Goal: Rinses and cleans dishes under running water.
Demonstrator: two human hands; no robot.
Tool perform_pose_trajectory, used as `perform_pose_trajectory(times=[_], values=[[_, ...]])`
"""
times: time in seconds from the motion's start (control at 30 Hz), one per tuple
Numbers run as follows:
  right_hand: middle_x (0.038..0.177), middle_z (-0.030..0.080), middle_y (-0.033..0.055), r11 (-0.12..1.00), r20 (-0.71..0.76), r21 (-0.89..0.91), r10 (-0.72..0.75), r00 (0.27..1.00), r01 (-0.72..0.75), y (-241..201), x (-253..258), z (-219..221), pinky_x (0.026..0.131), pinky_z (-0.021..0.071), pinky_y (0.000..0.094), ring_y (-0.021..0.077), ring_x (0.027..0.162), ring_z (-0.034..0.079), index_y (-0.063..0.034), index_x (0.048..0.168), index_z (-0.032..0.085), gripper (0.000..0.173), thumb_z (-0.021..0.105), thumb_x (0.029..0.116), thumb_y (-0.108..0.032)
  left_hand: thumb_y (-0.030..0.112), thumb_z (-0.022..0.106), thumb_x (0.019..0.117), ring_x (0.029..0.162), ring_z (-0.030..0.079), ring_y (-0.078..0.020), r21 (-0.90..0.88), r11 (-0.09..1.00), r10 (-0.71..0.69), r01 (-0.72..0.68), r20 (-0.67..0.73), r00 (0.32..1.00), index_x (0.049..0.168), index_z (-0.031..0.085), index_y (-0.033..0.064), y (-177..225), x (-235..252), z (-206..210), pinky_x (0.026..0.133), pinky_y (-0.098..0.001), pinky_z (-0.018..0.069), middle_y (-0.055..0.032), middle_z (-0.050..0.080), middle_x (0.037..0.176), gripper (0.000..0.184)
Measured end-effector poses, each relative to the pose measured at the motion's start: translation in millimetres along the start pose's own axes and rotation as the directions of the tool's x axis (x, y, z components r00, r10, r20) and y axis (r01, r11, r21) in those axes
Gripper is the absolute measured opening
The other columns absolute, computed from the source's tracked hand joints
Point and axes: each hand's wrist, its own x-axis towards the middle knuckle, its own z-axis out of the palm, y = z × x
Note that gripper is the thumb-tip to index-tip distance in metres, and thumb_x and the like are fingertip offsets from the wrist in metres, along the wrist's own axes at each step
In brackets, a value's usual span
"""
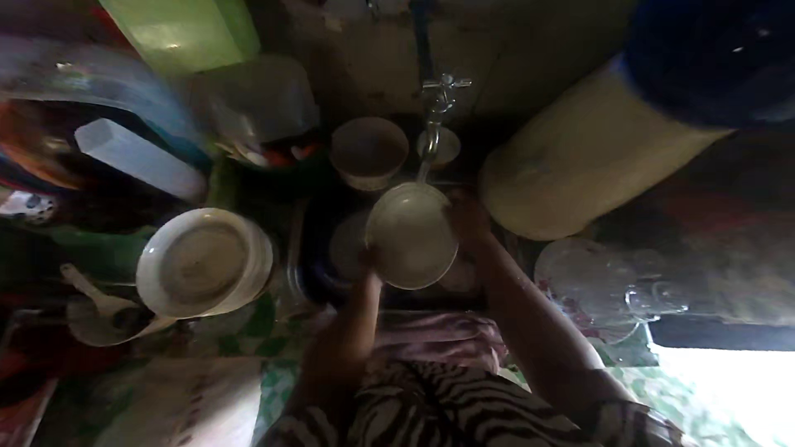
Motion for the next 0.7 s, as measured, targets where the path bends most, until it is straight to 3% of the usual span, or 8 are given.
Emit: perform_pose_trajectory(times=[0.07,0.17,0.3,0.37,0.43,0.57,0.6,0.7], values=[[0.12,0.067,0.0237,0.998,-0.011,-0.066,0.02,1.0,-0.021,7.0,-3.2,-10.3,0.09,0.0521,0.0638,0.0421,0.109,0.066,-0.0055,0.131,0.06,0.03,0.054,0.1034,-0.017,0.031,0.052,0.1088,0.117,0.061,-0.0333,0.175,0.984,0.021,-0.032,0.061,0.998,0.139,0.054,-0.0037,5.9,-1.3,7.8,0.1,-0.0489,0.0509,-0.0251,0.061,0.131,0.046],[0.13,0.062,0.0273,0.996,0.04,-0.083,0.033,0.999,-0.03,38.3,5.1,-10.4,0.1,0.0487,0.0636,0.044,0.119,0.061,-0.0011,0.137,0.058,0.037,0.057,0.1028,-0.015,0.029,0.055,0.107,0.109,0.061,-0.0342,0.286,0.958,0.01,-0.03,0.072,0.997,0.135,0.055,-0.0045,27.3,-16.0,-7.4,0.093,-0.0503,0.0509,-0.0256,0.062,0.125,0.044],[0.139,0.057,0.0265,0.962,0.156,0.225,0.124,0.98,-0.158,74.8,15.7,55.6,0.101,0.0485,0.0586,0.0418,0.124,0.058,-0.0049,0.146,0.052,0.048,0.063,0.1026,-0.021,0.028,0.054,0.107,0.121,0.059,-0.0391,0.469,0.875,0.135,-0.121,0.004,0.991,0.141,0.052,-0.0014,65.9,-37.9,-45.7,0.101,-0.0567,0.0484,-0.027,0.06,0.132,0.045],[0.131,0.061,0.0245,0.86,0.2,0.426,0.213,0.957,-0.28,77.3,24.6,106.7,0.097,0.0517,0.0545,0.0366,0.117,0.061,-0.0023,0.137,0.058,0.044,0.069,0.0983,-0.019,0.027,0.054,0.107,0.127,0.057,-0.04,0.513,0.838,0.234,-0.185,-0.031,0.972,0.147,0.049,0.0017,78.1,-44.1,-59.2,0.105,-0.0585,0.0467,-0.0263,0.058,0.138,0.047],[0.127,0.062,0.0234,0.724,0.281,0.59,0.229,0.932,-0.356,67.5,30.6,145.1,0.093,0.0541,0.0509,0.0331,0.111,0.063,-0.0007,0.137,0.055,0.043,0.068,0.0983,-0.016,0.028,0.05,0.1086,0.129,0.055,-0.041,0.566,0.796,0.287,-0.215,-0.04,0.957,0.146,0.048,-0.0005,93.0,-55.9,-66.0,0.106,-0.0586,0.0455,-0.0273,0.055,0.14,0.047],[0.127,0.062,0.0185,0.563,0.269,0.746,0.235,0.934,-0.356,40.7,38.0,169.5,0.09,0.0548,0.0494,0.0291,0.109,0.062,-0.0063,0.141,0.053,0.051,0.072,0.0962,-0.021,0.023,0.046,0.1103,0.134,0.052,-0.0368,0.613,0.722,0.448,-0.32,-0.062,0.892,0.146,0.048,0.0001,104.1,-67.6,-72.6,0.111,-0.0532,0.0427,-0.025,0.052,0.146,0.043],[0.128,0.063,0.0184,0.6,0.213,0.736,0.236,0.948,-0.314,32.8,40.4,161.3,0.092,0.0551,0.0502,0.0293,0.112,0.063,-0.0052,0.14,0.054,0.051,0.072,0.0963,-0.024,0.022,0.044,0.1108,0.134,0.053,-0.035,0.573,0.744,0.475,-0.342,-0.094,0.875,0.147,0.048,0.0012,98.7,-60.8,-74.4,0.112,-0.0521,0.0427,-0.0234,0.053,0.146,0.042],[0.133,0.062,0.0232,0.878,0.003,0.473,0.076,0.997,-0.069,23.8,46.3,110.1,0.104,0.0495,0.052,0.0336,0.122,0.061,0.0013,0.136,0.058,0.044,0.061,0.1038,-0.029,0.024,0.045,0.1104,0.126,0.059,-0.036,0.41,0.86,0.405,-0.304,-0.185,0.895,0.147,0.049,0.0029,72.0,-28.7,-70.9,0.107,-0.0541,0.0467,-0.0239,0.06,0.137,0.043]])
